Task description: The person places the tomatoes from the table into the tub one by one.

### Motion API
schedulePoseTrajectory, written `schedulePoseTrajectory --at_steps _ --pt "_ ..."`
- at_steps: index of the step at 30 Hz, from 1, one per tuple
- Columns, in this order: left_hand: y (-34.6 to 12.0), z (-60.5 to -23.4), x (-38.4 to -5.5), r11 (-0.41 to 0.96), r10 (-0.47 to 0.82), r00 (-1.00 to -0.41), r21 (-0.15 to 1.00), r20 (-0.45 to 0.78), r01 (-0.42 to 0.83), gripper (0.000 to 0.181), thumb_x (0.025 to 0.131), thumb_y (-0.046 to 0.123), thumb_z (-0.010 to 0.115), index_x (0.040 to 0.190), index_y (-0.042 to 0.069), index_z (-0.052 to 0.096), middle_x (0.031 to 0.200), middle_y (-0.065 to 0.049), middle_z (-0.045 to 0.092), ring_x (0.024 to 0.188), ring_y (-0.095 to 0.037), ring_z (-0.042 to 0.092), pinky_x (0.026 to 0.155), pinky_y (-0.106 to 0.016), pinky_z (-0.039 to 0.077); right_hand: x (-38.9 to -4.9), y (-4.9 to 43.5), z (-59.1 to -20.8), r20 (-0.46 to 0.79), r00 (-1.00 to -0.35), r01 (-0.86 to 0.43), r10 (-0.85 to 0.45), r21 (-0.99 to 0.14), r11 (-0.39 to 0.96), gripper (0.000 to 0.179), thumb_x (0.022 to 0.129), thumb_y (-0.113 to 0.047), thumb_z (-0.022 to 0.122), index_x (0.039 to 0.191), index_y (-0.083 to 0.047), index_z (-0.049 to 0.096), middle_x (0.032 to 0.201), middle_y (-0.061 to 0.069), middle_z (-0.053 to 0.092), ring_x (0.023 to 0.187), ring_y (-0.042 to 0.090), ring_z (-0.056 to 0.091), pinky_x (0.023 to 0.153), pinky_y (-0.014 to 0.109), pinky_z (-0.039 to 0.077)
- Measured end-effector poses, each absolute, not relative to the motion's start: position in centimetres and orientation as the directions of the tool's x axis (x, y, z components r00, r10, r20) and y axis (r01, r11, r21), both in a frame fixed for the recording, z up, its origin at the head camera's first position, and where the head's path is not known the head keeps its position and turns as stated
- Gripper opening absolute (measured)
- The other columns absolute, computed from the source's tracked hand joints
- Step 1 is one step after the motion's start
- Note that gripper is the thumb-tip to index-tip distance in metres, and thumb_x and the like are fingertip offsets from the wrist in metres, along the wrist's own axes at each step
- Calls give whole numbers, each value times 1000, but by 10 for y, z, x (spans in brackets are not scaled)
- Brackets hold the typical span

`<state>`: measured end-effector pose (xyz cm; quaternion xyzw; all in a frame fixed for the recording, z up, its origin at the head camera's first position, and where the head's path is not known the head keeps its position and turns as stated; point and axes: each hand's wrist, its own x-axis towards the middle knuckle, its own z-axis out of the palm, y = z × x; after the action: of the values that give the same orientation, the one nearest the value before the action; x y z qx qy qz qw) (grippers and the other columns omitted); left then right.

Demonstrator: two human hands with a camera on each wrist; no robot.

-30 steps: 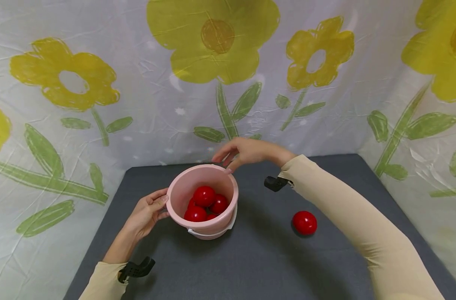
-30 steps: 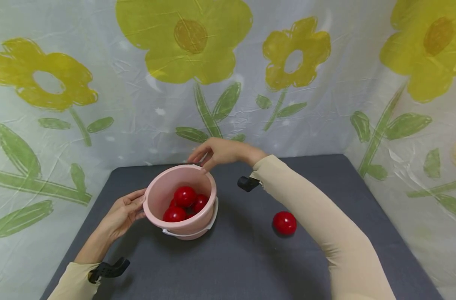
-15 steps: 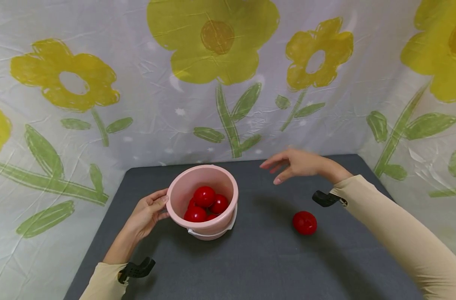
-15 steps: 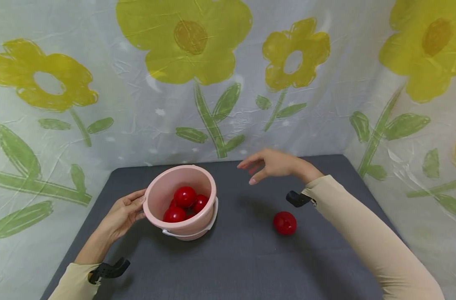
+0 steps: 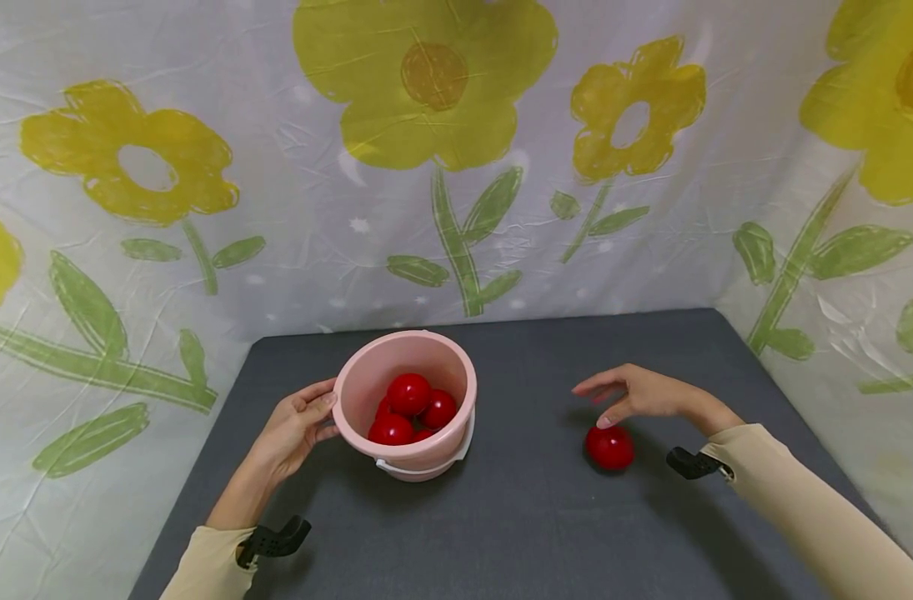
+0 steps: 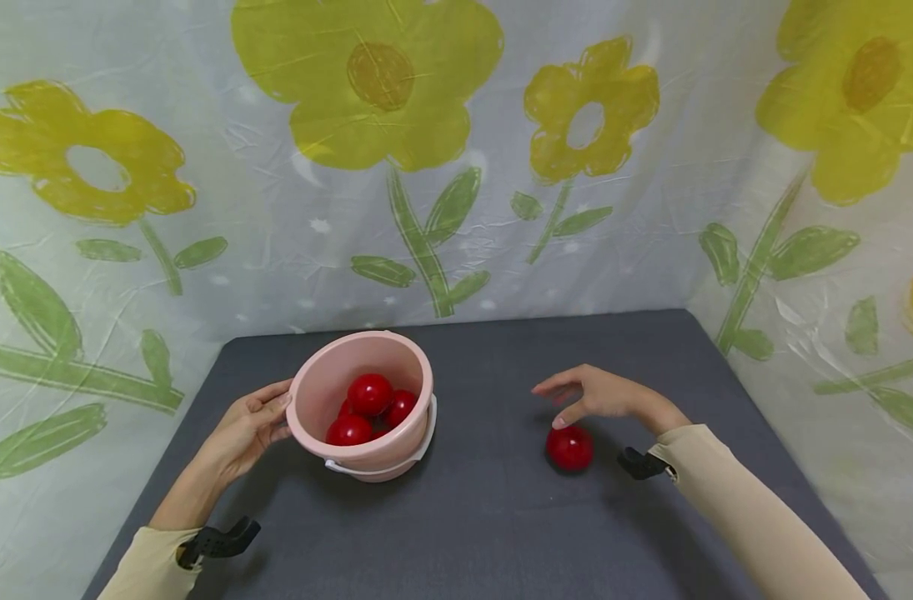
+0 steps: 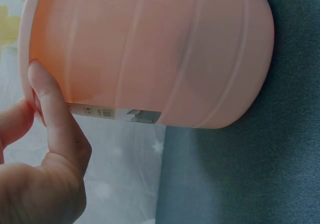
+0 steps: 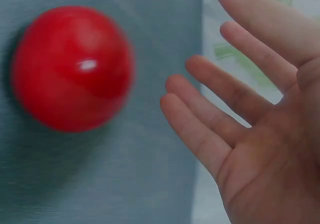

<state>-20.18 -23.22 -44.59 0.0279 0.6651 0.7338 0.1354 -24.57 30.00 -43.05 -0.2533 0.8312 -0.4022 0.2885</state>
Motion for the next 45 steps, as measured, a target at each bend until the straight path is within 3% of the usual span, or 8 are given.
schedulePoseTrajectory --at_steps 10,17,19,38,45 --pt "-233 -447 -202 -78 242 -960 984 -138 -161 60 102 19 55 150 -5 27 121 11 64 99 -4 68 78 -21 60 -226 318 -467 -254 -699 -202 -668 -826 526 61 88 -21 75 139 3 53 144 28 51 134 49 45 90 19 53" --pt "-232 -446 -202 -70 246 -961 987 -124 -146 62 102 19 54 150 -7 26 121 11 65 100 -4 68 78 -20 60 -222 324 -476 -248 -710 -199 -659 -827 525 57 87 -20 76 136 0 57 139 25 57 120 20 58 86 20 55" --pt "-232 -446 -202 -66 243 -961 987 -129 -149 62 102 19 54 150 -8 25 120 12 65 99 -4 68 78 -20 60 -222 325 -477 -251 -713 -189 -655 -830 525 56 87 -19 76 136 -1 57 138 24 57 118 18 59 86 21 55" --pt "-232 -446 -201 -81 243 -961 985 -130 -154 61 102 17 54 150 -8 25 119 11 66 99 -3 68 78 -21 60 -228 318 -466 -247 -724 -204 -644 -816 542 55 87 -21 76 136 -1 58 138 23 57 121 37 56 84 23 56" --pt "-232 -447 -201 -80 244 -962 986 -125 -148 61 102 18 55 149 -8 27 119 11 66 99 -4 68 78 -21 60 -239 308 -441 -255 -733 -205 -631 -801 562 54 87 -22 76 136 -8 59 137 20 59 119 34 57 84 26 57"
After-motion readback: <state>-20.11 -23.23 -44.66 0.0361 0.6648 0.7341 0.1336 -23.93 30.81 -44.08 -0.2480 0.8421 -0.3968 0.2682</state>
